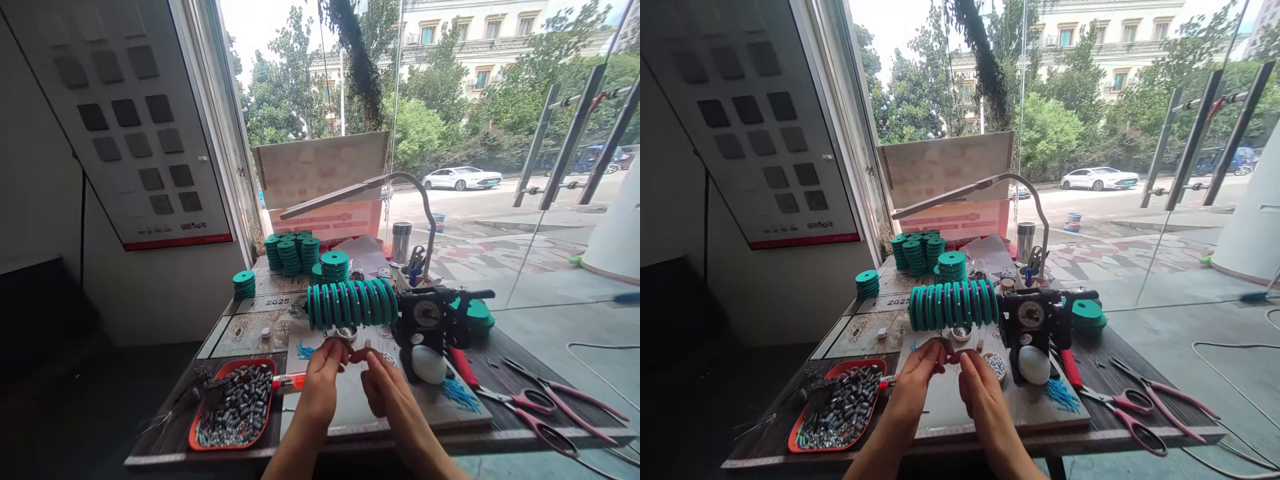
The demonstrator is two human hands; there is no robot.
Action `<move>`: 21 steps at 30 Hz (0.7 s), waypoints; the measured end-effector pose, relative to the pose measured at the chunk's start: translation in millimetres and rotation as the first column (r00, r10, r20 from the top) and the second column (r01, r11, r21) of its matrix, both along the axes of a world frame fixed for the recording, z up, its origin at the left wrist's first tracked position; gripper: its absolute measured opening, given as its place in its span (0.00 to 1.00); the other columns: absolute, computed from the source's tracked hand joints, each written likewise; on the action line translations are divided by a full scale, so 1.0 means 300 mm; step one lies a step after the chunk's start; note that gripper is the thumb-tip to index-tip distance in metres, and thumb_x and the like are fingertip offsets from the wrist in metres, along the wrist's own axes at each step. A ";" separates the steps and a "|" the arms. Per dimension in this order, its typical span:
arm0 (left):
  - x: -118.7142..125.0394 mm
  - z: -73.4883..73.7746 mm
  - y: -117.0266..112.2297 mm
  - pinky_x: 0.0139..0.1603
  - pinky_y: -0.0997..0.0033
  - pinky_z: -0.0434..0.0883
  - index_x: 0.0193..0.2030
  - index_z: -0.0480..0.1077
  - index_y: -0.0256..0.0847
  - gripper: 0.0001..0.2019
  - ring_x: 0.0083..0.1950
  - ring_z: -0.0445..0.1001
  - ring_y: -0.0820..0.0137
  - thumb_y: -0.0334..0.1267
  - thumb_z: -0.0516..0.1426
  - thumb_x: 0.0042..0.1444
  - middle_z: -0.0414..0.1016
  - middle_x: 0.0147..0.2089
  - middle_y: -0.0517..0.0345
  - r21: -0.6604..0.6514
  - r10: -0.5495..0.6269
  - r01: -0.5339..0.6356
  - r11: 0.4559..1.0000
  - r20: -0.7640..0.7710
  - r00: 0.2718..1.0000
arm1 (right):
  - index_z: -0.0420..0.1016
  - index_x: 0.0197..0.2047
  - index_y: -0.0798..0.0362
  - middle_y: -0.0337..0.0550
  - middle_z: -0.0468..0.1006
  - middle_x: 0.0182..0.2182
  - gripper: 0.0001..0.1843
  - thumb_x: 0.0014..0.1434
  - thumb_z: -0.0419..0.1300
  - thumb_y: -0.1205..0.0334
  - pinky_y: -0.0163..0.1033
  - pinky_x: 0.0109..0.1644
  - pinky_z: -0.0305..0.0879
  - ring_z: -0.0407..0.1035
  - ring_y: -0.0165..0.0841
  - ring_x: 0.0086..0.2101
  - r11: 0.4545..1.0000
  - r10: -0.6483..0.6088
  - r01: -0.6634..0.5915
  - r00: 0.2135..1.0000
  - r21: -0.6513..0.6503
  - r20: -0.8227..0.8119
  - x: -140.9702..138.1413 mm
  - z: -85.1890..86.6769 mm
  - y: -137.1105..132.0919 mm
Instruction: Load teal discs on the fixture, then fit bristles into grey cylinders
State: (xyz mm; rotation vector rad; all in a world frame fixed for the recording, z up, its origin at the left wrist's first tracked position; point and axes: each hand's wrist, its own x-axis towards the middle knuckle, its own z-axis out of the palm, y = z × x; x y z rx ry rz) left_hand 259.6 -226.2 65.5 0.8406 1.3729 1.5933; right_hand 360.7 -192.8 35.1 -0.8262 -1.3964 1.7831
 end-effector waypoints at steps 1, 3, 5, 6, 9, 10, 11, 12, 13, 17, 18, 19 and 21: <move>-0.002 0.000 -0.005 0.38 0.81 0.55 0.21 0.61 0.35 0.16 0.31 0.57 0.84 0.46 0.55 0.46 0.60 0.25 0.64 0.001 0.013 -0.013 1.000 -0.018 1.000 | 0.58 0.48 0.60 0.30 0.43 0.14 0.47 0.40 0.49 0.26 0.17 0.19 0.36 0.40 0.09 0.16 1.000 -0.016 0.016 1.000 0.024 -0.005 -0.008 -0.001 0.003; -0.004 0.001 -0.012 0.37 0.82 0.55 0.20 0.60 0.34 0.17 0.30 0.56 0.83 0.47 0.56 0.45 0.60 0.24 0.64 -0.001 0.032 -0.032 0.999 -0.041 0.999 | 0.60 0.42 0.61 0.31 0.44 0.14 0.43 0.40 0.52 0.27 0.17 0.19 0.36 0.41 0.08 0.16 0.997 -0.047 0.047 0.999 0.063 -0.015 -0.024 -0.004 0.010; -0.004 -0.001 -0.019 0.36 0.81 0.55 0.20 0.61 0.34 0.18 0.29 0.56 0.83 0.49 0.58 0.43 0.59 0.23 0.64 -0.008 0.042 -0.042 0.999 -0.043 0.998 | 0.59 0.35 0.61 0.31 0.45 0.15 0.42 0.38 0.53 0.27 0.17 0.19 0.38 0.42 0.08 0.17 0.994 -0.078 0.080 0.997 0.070 -0.027 -0.036 -0.009 0.017; -0.003 -0.004 -0.022 0.36 0.81 0.55 0.21 0.62 0.35 0.18 0.29 0.56 0.83 0.50 0.58 0.42 0.59 0.23 0.64 -0.012 0.048 -0.049 0.999 -0.035 0.998 | 0.57 0.32 0.62 0.32 0.46 0.16 0.42 0.36 0.53 0.26 0.17 0.19 0.39 0.42 0.08 0.18 0.993 -0.097 0.098 0.995 0.061 -0.030 -0.038 -0.012 0.018; 0.003 -0.020 -0.033 0.40 0.81 0.59 0.24 0.64 0.34 0.21 0.32 0.60 0.82 0.54 0.58 0.40 0.64 0.26 0.62 -0.022 0.074 -0.074 0.997 0.023 0.997 | 0.52 0.26 0.62 0.33 0.51 0.18 0.43 0.35 0.51 0.24 0.18 0.20 0.43 0.45 0.08 0.19 0.990 -0.133 0.134 0.991 0.039 -0.015 -0.027 -0.024 0.008; 0.007 -0.027 -0.038 0.42 0.80 0.61 0.24 0.63 0.34 0.22 0.34 0.62 0.81 0.55 0.57 0.40 0.65 0.28 0.62 -0.027 0.078 -0.077 0.997 0.047 0.996 | 0.52 0.26 0.62 0.34 0.53 0.18 0.43 0.35 0.51 0.24 0.18 0.20 0.45 0.46 0.08 0.19 0.990 -0.136 0.137 0.991 0.024 -0.010 -0.016 -0.029 0.000; 0.012 -0.035 -0.044 0.44 0.79 0.62 0.24 0.62 0.34 0.22 0.35 0.64 0.80 0.56 0.57 0.41 0.67 0.29 0.61 -0.030 0.075 -0.073 0.997 0.076 0.994 | 0.52 0.26 0.62 0.35 0.54 0.19 0.43 0.34 0.52 0.24 0.18 0.21 0.47 0.47 0.08 0.19 0.991 -0.137 0.137 0.991 0.002 -0.009 -0.003 -0.034 -0.009; 0.018 -0.043 -0.050 0.45 0.78 0.63 0.23 0.60 0.35 0.22 0.35 0.65 0.80 0.56 0.56 0.41 0.67 0.29 0.60 -0.030 0.063 -0.060 0.998 0.102 0.993 | 0.53 0.27 0.62 0.35 0.56 0.20 0.43 0.32 0.54 0.25 0.17 0.22 0.49 0.48 0.08 0.20 0.990 -0.139 0.139 0.990 -0.032 -0.010 0.011 -0.038 -0.018; 0.025 -0.051 -0.056 0.45 0.78 0.64 0.23 0.60 0.35 0.22 0.34 0.65 0.80 0.56 0.56 0.41 0.68 0.28 0.60 -0.025 0.043 -0.041 0.999 0.119 0.992 | 0.55 0.28 0.62 0.35 0.57 0.21 0.44 0.29 0.56 0.25 0.17 0.22 0.51 0.49 0.08 0.20 0.987 -0.143 0.142 0.990 -0.073 -0.013 0.026 -0.043 -0.028; 0.050 -0.084 -0.082 0.41 0.83 0.63 0.24 0.63 0.34 0.19 0.32 0.65 0.83 0.52 0.57 0.44 0.66 0.26 0.61 0.020 -0.040 0.038 0.999 0.149 0.988 | 0.59 0.36 0.60 0.36 0.61 0.24 0.51 0.17 0.61 0.27 0.17 0.23 0.53 0.50 0.09 0.22 0.969 -0.090 0.091 0.996 -0.231 0.014 0.074 -0.065 -0.054; 0.055 -0.091 -0.089 0.39 0.83 0.63 0.24 0.64 0.34 0.19 0.31 0.64 0.84 0.52 0.57 0.44 0.65 0.25 0.62 0.017 -0.048 0.046 0.999 0.171 0.984 | 0.60 0.38 0.60 0.37 0.62 0.25 0.52 0.17 0.62 0.28 0.17 0.24 0.54 0.51 0.09 0.23 0.964 -0.072 0.076 0.997 -0.255 0.023 0.081 -0.073 -0.059; 0.059 -0.098 -0.096 0.39 0.83 0.63 0.24 0.64 0.34 0.19 0.30 0.64 0.84 0.52 0.58 0.43 0.65 0.25 0.62 0.006 -0.053 0.053 0.999 0.211 0.976 | 0.60 0.41 0.60 0.37 0.63 0.25 0.52 0.19 0.62 0.28 0.16 0.24 0.55 0.52 0.09 0.23 0.961 -0.070 0.075 0.997 -0.267 0.028 0.088 -0.084 -0.066; 0.067 -0.111 -0.112 0.38 0.81 0.65 0.24 0.62 0.34 0.21 0.29 0.65 0.83 0.53 0.60 0.40 0.64 0.23 0.63 -0.037 -0.053 0.068 0.997 0.308 0.950 | 0.62 0.46 0.59 0.38 0.66 0.28 0.50 0.27 0.61 0.29 0.16 0.27 0.58 0.55 0.10 0.24 0.963 -0.109 0.116 0.993 -0.242 0.043 0.099 -0.111 -0.085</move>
